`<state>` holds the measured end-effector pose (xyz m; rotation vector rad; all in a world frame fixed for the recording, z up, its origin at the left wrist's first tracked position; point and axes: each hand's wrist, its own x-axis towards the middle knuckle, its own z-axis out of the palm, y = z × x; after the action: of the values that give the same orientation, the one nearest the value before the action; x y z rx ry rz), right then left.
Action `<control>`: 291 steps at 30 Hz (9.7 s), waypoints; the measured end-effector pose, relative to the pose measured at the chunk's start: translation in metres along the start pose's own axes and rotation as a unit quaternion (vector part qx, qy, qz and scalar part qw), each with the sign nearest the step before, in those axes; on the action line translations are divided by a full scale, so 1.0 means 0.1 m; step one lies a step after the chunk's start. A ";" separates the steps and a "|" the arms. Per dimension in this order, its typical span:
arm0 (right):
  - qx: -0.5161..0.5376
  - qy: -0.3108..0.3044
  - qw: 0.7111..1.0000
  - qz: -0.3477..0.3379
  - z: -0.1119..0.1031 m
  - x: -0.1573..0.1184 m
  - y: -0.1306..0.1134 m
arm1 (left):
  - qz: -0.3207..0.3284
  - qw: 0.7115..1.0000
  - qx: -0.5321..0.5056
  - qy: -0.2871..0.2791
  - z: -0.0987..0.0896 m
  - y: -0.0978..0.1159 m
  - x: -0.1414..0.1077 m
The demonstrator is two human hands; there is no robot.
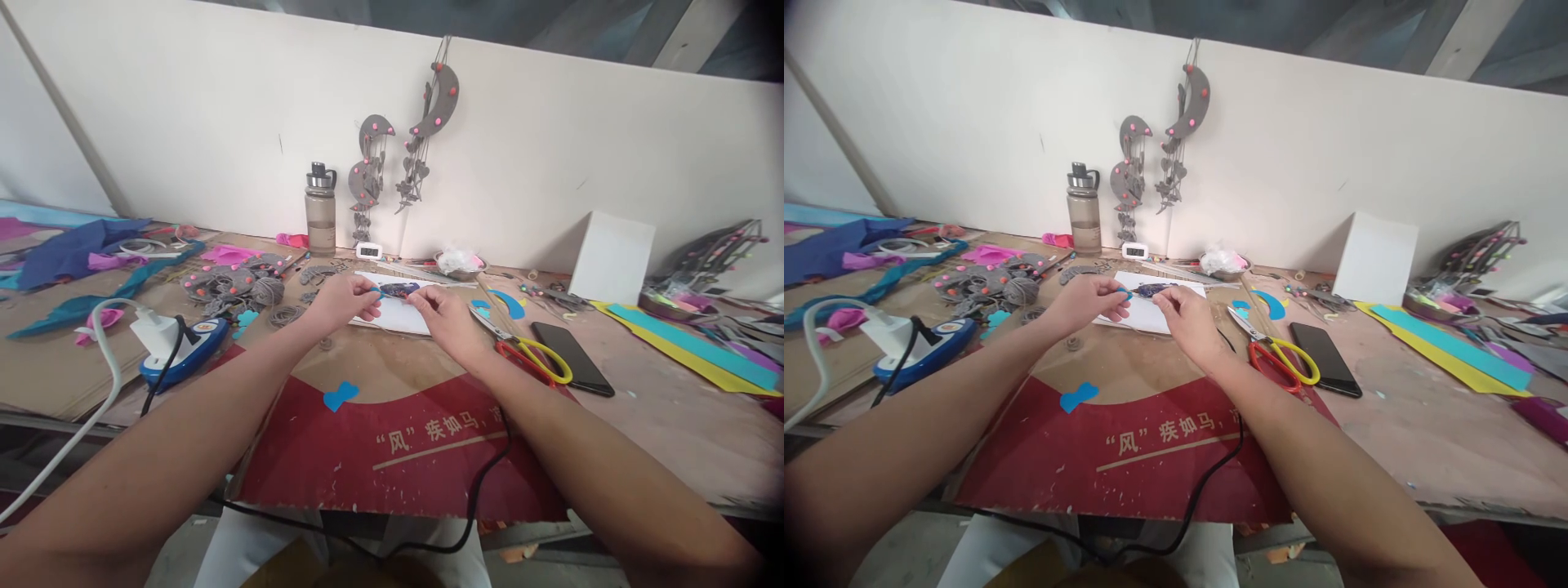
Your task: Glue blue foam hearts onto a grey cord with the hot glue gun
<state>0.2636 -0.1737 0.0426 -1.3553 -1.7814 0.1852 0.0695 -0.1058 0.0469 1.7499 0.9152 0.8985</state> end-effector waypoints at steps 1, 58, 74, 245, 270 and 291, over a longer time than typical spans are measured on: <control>0.001 -0.011 1.000 0.012 -0.01 0.01 0.02 | 0.016 0.999 0.035 0.020 -0.05 -0.02 0.03; 0.165 -0.049 0.945 0.279 -0.10 0.39 0.21 | 0.142 0.921 0.345 -0.109 -0.08 -0.25 0.09; 0.592 -0.117 0.747 0.280 -0.39 0.19 0.05 | 0.057 0.956 0.288 0.001 0.13 -0.24 0.09; 0.593 -0.101 0.700 0.385 -0.15 -0.02 -0.39 | 0.157 0.963 0.013 0.218 0.31 0.11 0.17; 0.622 -0.090 0.669 0.397 -0.27 0.02 -0.42 | 0.094 0.954 -0.282 0.048 0.20 0.04 0.23; 0.632 -0.150 0.636 0.416 -0.28 0.04 -0.35 | 0.121 0.980 -0.069 0.144 0.09 -0.05 0.32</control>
<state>0.2583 -0.1950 0.0821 -0.8743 -0.6013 1.8550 0.0912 -0.0796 0.0446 1.6611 0.8092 1.3699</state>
